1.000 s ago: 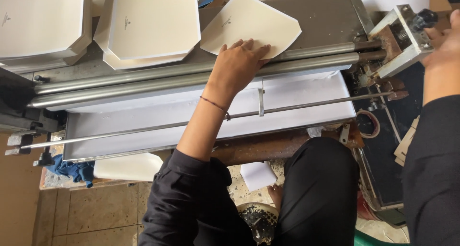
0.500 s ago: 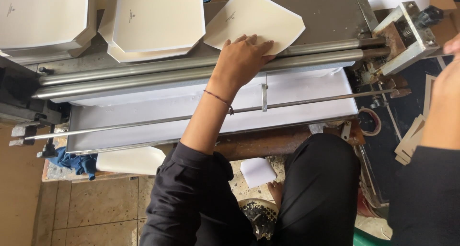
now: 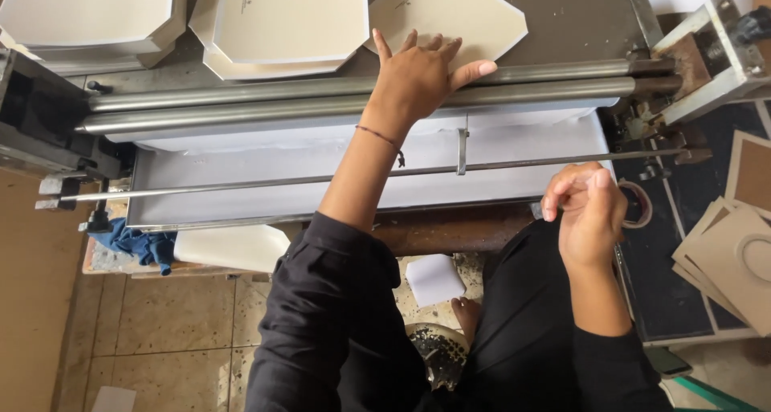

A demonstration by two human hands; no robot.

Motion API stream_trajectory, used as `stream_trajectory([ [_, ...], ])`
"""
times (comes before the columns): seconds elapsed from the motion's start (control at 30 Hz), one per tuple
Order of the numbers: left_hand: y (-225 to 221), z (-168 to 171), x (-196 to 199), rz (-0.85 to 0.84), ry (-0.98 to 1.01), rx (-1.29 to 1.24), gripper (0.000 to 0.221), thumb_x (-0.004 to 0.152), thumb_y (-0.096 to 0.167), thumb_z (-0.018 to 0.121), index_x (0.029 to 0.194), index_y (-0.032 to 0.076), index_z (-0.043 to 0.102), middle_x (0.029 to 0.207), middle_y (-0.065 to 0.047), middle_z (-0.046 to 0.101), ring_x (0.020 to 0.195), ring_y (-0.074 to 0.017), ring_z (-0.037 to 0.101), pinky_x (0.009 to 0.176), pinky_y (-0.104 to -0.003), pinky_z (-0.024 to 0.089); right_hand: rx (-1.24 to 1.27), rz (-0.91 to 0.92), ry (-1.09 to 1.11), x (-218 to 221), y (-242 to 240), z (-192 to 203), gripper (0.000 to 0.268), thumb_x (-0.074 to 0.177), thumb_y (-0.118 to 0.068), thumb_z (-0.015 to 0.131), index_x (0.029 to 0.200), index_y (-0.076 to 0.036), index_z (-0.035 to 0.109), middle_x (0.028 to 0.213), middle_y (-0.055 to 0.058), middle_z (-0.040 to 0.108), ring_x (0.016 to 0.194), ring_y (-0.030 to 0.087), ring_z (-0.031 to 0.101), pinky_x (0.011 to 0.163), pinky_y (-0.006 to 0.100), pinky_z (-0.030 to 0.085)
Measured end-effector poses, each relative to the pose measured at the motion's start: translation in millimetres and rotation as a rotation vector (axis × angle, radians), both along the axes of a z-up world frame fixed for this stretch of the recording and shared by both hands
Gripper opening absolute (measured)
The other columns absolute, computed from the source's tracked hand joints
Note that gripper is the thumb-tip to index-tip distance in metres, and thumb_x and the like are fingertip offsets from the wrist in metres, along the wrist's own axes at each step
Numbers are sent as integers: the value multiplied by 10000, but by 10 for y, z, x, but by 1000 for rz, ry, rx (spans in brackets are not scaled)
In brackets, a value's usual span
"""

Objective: Feeding paper sheets through a gluing machine and then manually aligning and pressing a second sheet onto the glued surface to assemble them.

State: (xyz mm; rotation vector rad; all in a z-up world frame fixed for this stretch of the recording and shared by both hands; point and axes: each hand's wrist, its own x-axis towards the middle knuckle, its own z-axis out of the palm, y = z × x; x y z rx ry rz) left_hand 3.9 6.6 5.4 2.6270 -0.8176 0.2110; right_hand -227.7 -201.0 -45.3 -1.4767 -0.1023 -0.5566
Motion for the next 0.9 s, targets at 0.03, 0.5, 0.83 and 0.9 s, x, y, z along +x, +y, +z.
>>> stream_trajectory([
  [0.03,-4,-15,17,5,-4,-6,1047,852,873,140,1452,188,656,1424,-93,696,1456,-518,449,1078,-979,93,16,-41,44,17,-34,-53,555,1198,-502,419,885,-73,580,685,92,532,550,197,507,542,288,422],
  [0.5,-49,-118,210,25,-36,-91,943,880,854,168,991,136,771,1287,-31,732,1535,-484,357,1083,-967,-62,-27,-131,130,14,-57,-122,572,1202,-531,387,919,-72,578,766,88,580,584,195,544,566,284,436],
  [0.83,-123,-272,331,22,-35,-12,1066,857,888,105,1164,118,776,1474,-105,663,1537,-398,398,1103,-946,-51,-66,-148,140,-4,-61,-157,584,1216,-514,363,928,-51,573,747,120,585,588,201,542,591,286,443],
  [0.9,-149,-332,356,17,-55,-2,1088,863,893,97,1184,106,777,1494,-131,651,1533,-384,411,1114,-935,-44,-70,-160,140,-14,-68,-165,573,1221,-502,362,937,-50,570,763,122,592,591,204,545,594,289,446],
])
